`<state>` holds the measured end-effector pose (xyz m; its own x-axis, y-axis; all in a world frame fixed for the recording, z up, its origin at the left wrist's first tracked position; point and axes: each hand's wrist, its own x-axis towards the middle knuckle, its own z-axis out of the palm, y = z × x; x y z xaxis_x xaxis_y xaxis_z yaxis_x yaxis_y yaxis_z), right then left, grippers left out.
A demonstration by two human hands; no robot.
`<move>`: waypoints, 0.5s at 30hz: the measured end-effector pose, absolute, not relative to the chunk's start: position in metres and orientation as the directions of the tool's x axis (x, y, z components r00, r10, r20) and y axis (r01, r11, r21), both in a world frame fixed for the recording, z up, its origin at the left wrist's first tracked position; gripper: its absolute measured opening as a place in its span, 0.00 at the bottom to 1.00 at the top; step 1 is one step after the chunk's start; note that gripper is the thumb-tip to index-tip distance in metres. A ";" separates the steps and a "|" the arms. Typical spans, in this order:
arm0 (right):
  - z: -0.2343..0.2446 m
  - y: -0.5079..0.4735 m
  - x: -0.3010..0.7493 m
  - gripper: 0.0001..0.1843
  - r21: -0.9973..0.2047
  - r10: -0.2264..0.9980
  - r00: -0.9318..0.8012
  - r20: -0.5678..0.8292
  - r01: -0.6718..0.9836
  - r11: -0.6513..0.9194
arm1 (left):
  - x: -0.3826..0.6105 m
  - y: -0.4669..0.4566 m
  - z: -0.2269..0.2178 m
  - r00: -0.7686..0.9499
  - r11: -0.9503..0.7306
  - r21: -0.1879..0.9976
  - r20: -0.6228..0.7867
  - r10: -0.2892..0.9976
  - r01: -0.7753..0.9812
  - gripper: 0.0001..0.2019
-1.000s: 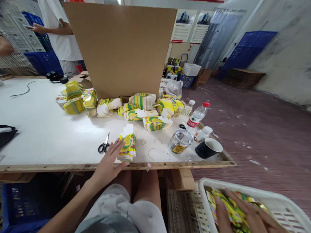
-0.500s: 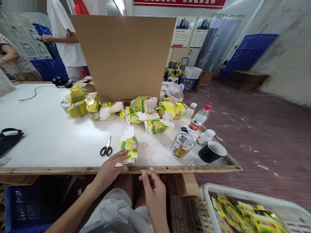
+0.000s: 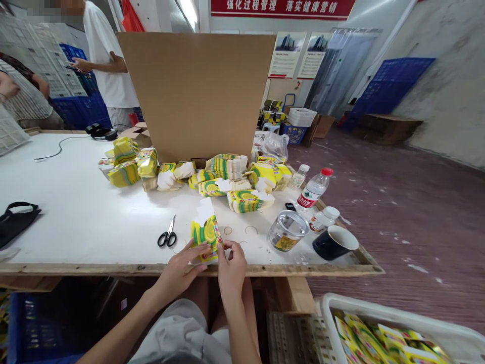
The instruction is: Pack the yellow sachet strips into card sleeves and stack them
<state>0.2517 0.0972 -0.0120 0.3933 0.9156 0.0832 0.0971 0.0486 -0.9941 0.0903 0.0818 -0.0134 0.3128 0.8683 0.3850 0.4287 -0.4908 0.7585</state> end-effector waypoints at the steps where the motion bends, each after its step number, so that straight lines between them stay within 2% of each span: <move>1: -0.011 0.095 0.252 0.17 -0.998 0.919 0.391 0.060 0.048 0.044 | 0.089 0.080 -0.012 0.240 -0.469 0.792 0.404 0.883 0.391 0.20; 3: -0.007 0.088 0.252 0.19 -0.998 0.929 0.369 0.013 -0.060 0.037 | 0.089 0.076 -0.005 0.041 -0.397 0.879 0.401 0.915 0.263 0.18; 5: -0.003 0.079 0.253 0.21 -0.988 0.941 0.338 -0.022 -0.149 0.030 | 0.090 0.072 0.004 -0.080 -0.302 0.953 0.302 0.950 0.023 0.17; 7: 0.001 0.070 0.251 0.23 -0.970 0.950 0.303 -0.071 -0.242 0.005 | 0.094 0.071 0.012 -0.023 -0.172 0.951 0.172 0.985 -0.257 0.17; 9: 0.004 0.062 0.248 0.24 -0.927 0.955 0.256 -0.148 -0.373 -0.044 | 0.099 0.071 0.017 0.085 -0.026 0.890 0.073 0.994 -0.455 0.18; 12: 0.007 0.051 0.244 0.24 -0.832 0.958 0.151 -0.246 -0.540 -0.128 | 0.105 0.070 0.019 0.224 0.146 0.774 -0.006 0.975 -0.616 0.20; 15: 0.004 0.042 0.242 0.22 -0.799 0.965 0.077 -0.251 -0.579 -0.161 | 0.105 0.066 0.017 0.352 0.258 0.701 -0.010 0.936 -0.665 0.22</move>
<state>0.2418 0.0425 0.0037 0.0771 0.9650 -0.2507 -0.5791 -0.1613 -0.7991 0.1052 0.0660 0.0171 0.3520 0.9359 -0.0099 -0.6654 0.2576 0.7006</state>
